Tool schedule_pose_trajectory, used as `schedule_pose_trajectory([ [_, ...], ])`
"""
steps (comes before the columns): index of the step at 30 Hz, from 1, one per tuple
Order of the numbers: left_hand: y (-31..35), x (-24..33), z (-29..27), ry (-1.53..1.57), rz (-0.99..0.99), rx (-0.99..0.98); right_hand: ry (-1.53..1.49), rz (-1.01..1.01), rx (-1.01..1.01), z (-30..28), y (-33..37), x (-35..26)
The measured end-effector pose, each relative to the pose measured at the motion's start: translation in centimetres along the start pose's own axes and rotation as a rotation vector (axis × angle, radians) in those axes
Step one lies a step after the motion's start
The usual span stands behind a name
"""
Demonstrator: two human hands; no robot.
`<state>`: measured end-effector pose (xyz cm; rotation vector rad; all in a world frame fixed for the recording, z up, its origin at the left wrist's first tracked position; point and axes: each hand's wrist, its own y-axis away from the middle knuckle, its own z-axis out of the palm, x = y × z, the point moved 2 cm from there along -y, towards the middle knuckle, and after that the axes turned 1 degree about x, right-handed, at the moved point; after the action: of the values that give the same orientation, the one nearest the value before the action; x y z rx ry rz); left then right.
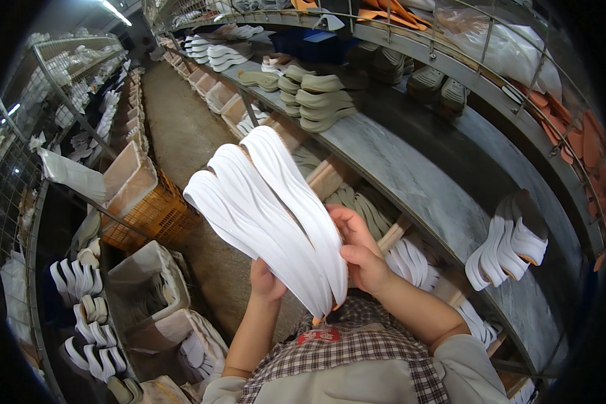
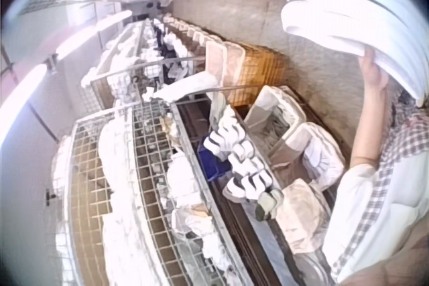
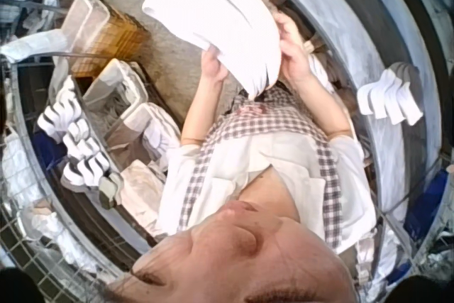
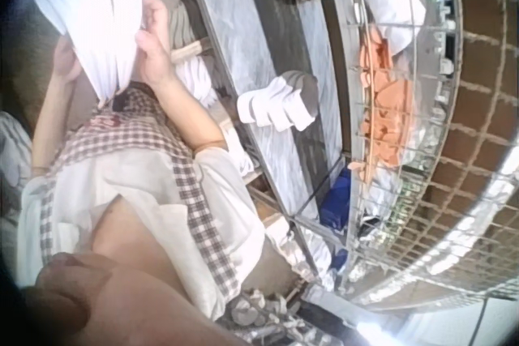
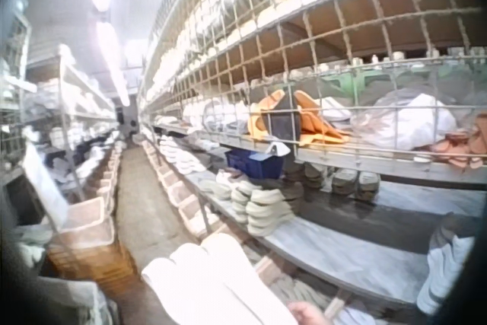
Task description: The person repeatedly picks up stacks of white and beige slippers, separates them, and places them into bins or on shelves. They also dip some slippers into a metal pot of water and briefly inspect a single slipper sole with a small tool.
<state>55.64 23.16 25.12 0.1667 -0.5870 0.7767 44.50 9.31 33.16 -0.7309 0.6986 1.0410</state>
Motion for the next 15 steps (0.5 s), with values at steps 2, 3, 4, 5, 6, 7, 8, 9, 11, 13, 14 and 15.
schedule_pose_trajectory([
  [2, -0.2, 0.5, -0.4, -0.037, 0.002, -0.040, 0.024, 0.014, 0.045, -0.2, -0.2, 0.1],
  [3, -0.2, 0.6, -0.6, -0.054, 0.003, -0.062, -0.006, 0.108, 0.027, -0.4, -0.4, 0.1],
  [4, -0.2, 0.8, -0.9, -0.061, 0.004, -0.049, 0.057, 0.123, 0.031, -0.5, -0.6, 0.0],
  [5, -0.1, 0.9, -1.3, -0.152, 0.013, -0.021, 0.121, 0.137, 0.036, -0.7, -0.7, -0.1],
  [6, 0.0, 0.9, -1.6, -0.234, 0.016, 0.045, 0.182, 0.140, 0.038, -0.9, -0.8, -0.3],
  [7, 0.0, 1.0, -2.0, -0.313, 0.017, 0.105, 0.233, 0.184, 0.028, -1.1, -1.0, -0.3],
  [8, 0.1, 1.1, -2.2, -0.369, 0.048, 0.087, 0.285, 0.220, 0.011, -1.3, -1.1, -0.4],
  [9, 0.0, 1.3, -2.4, -0.420, 0.076, 0.060, 0.335, 0.227, -0.013, -1.4, -1.2, -0.5],
  [11, -0.1, 1.6, -2.7, -0.524, 0.112, 0.012, 0.357, 0.238, -0.042, -1.5, -1.2, -0.6],
  [13, -0.3, 2.0, -2.9, -0.612, 0.156, -0.020, 0.391, 0.216, -0.071, -1.5, -1.1, -0.6],
  [14, -0.5, 2.1, -3.0, -0.648, 0.148, -0.024, 0.415, 0.201, -0.082, -1.5, -1.1, -0.6],
  [15, -0.5, 2.3, -3.0, -0.665, 0.167, -0.026, 0.456, 0.212, -0.062, -1.6, -1.0, -0.6],
])
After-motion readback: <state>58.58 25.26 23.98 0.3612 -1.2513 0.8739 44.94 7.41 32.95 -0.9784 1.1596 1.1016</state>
